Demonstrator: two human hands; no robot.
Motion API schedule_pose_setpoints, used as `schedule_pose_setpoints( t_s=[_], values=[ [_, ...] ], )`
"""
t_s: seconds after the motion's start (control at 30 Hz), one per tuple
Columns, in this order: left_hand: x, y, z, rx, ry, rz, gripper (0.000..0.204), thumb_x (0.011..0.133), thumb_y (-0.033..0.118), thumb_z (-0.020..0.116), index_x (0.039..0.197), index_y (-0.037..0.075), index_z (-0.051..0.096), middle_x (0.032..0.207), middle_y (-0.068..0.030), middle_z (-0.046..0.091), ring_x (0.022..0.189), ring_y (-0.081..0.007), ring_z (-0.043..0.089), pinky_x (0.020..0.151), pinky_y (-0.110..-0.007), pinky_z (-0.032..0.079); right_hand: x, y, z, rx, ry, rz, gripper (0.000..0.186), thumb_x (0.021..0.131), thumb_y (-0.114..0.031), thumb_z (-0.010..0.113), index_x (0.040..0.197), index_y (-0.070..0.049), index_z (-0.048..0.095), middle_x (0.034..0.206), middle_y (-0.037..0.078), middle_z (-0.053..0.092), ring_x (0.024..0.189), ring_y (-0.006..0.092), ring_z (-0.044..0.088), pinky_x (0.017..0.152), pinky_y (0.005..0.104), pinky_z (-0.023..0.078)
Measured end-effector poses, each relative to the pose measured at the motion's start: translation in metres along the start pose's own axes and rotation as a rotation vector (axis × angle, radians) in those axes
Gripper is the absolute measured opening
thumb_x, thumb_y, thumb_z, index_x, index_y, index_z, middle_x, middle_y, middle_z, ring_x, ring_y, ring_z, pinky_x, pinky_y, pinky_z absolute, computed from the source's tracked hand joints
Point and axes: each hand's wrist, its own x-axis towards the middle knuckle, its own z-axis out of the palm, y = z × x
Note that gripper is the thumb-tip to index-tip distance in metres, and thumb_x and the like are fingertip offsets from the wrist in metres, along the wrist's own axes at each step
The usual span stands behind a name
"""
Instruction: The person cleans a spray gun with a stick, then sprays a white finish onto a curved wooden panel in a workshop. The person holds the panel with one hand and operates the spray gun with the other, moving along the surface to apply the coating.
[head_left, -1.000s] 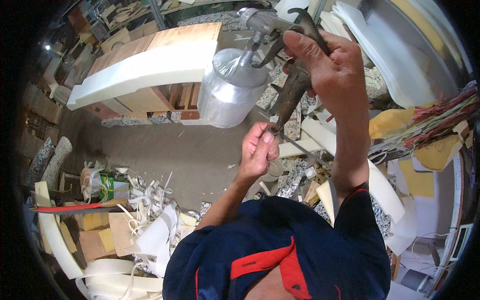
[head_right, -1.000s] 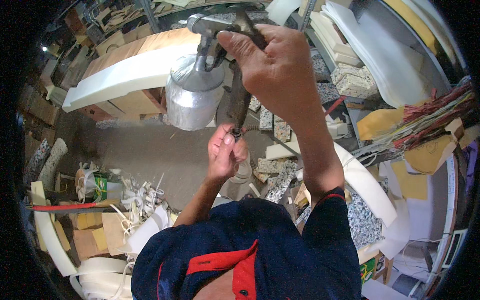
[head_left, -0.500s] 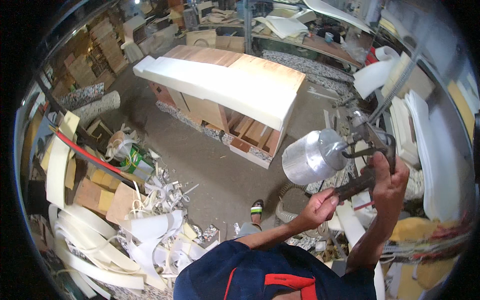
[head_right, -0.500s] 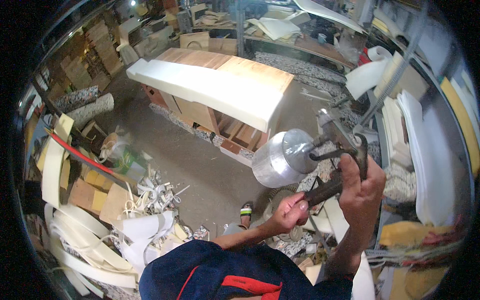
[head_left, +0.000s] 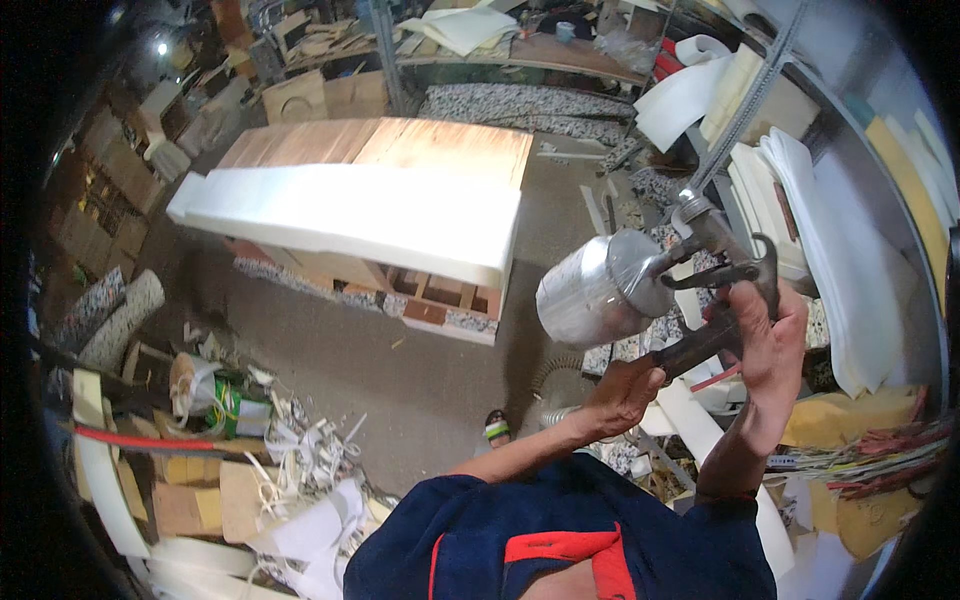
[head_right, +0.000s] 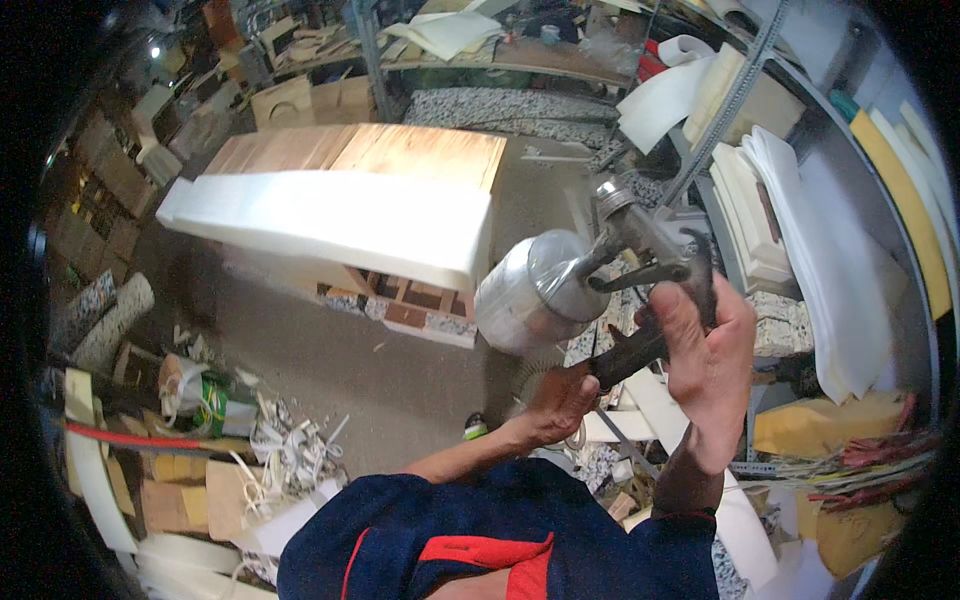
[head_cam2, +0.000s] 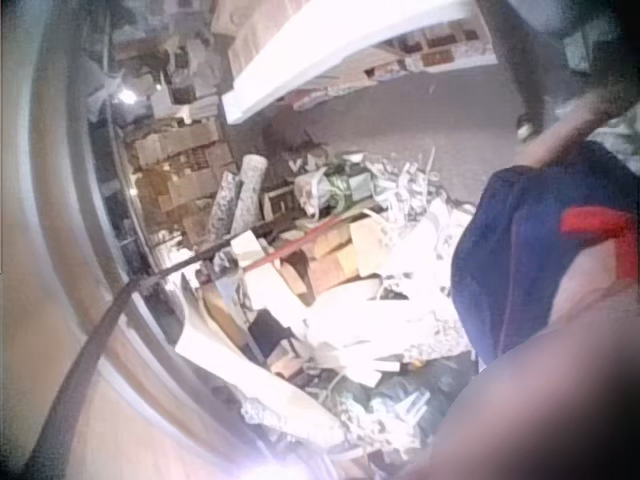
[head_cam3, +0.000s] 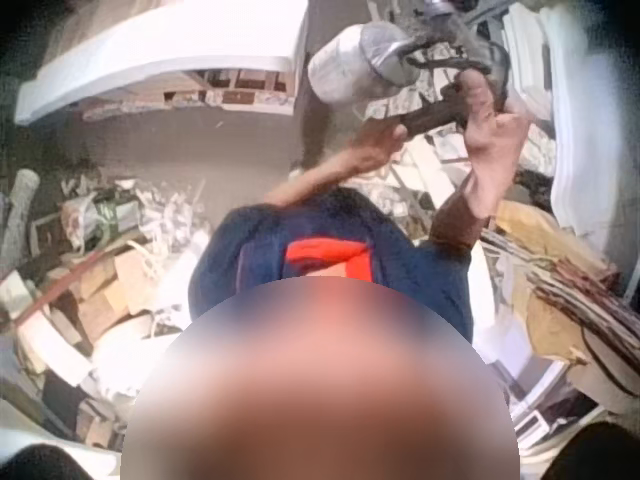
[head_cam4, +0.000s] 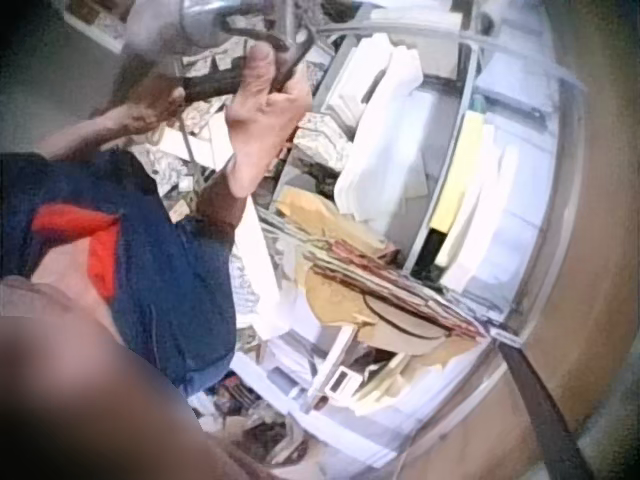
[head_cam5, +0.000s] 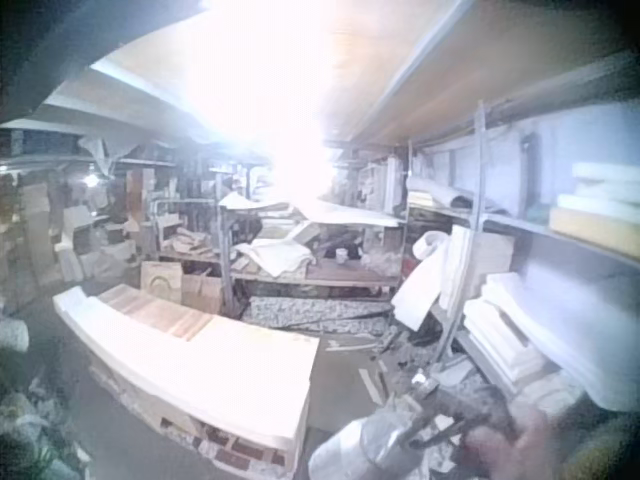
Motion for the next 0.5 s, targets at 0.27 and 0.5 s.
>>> schedule_pose_setpoints(
  t_s=[0.27,0.5],
  values=[
    [0.048,-0.036,-0.004,0.019,0.019,0.090,0.054,0.103,0.049,0.043,0.086,0.000,0.056,0.060,-0.0184,0.051,0.055,-0.0398,0.055,0.052,-0.045,0.040,0.023,0.061,0.022,0.290,-0.010,-0.109,0.069,0.078,-0.039,0.086,0.126,-0.001,0.055,0.109,0.007,0.067,0.099,0.0149,0.063,0.089,0.0299,0.050],
    [0.100,-0.079,0.005,0.107,0.046,0.240,0.045,0.103,0.045,0.044,0.104,0.003,0.060,0.068,-0.0203,0.059,0.064,-0.0434,0.061,0.057,-0.047,0.045,0.067,0.106,0.035,0.331,0.081,-0.082,0.033,0.099,-0.024,0.064,0.121,0.000,0.060,0.102,0.006,0.065,0.078,0.0120,0.063,0.070,0.0255,0.051]
  ],
)
